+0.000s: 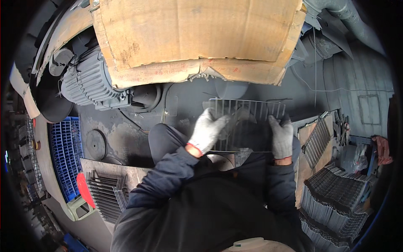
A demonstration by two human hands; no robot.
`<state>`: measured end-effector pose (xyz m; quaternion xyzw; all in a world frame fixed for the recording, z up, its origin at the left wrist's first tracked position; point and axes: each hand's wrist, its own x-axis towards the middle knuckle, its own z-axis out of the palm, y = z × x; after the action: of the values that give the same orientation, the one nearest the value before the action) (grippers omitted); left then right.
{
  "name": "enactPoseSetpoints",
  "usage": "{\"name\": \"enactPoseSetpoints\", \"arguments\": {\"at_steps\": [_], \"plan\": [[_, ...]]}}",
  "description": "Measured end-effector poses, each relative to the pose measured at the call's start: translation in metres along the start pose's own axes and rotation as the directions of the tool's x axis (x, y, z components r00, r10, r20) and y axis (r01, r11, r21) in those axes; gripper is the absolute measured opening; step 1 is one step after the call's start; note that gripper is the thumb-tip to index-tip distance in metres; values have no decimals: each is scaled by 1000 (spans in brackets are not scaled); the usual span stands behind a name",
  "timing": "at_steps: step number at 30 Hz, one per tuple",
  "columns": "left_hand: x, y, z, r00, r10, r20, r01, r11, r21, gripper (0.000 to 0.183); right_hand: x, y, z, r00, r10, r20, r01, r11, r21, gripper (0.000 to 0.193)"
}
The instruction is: Straighten the wires on metal grates by hand and check for alignment.
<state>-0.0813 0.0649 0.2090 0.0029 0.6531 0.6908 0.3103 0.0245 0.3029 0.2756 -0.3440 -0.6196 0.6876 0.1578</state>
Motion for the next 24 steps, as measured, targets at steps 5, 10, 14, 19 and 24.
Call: {"name": "enactPoseSetpoints", "arguments": {"at_steps": [5,10,14,19,24], "plan": [[-24,31,-24,987,-152,-45,142,973,-181,25,9,11,23,990,75,122,-59,989,-136,18],[-28,26,-69,983,-142,-112,121,977,-175,25,2,32,71,982,-2,190,6,1000,-24,17],[-11,30,-10,1000,-17,2,17,998,-61,26,2,2,12,999,2,33,0,999,-47,20],[-12,19,-7,996,-78,-37,69,974,-216,26,12,-1,14,995,78,55,-70,989,-129,22],[-26,12,-88,979,-156,-135,123,967,-224,24,9,49,80,958,61,280,-80,995,56,29]]}}
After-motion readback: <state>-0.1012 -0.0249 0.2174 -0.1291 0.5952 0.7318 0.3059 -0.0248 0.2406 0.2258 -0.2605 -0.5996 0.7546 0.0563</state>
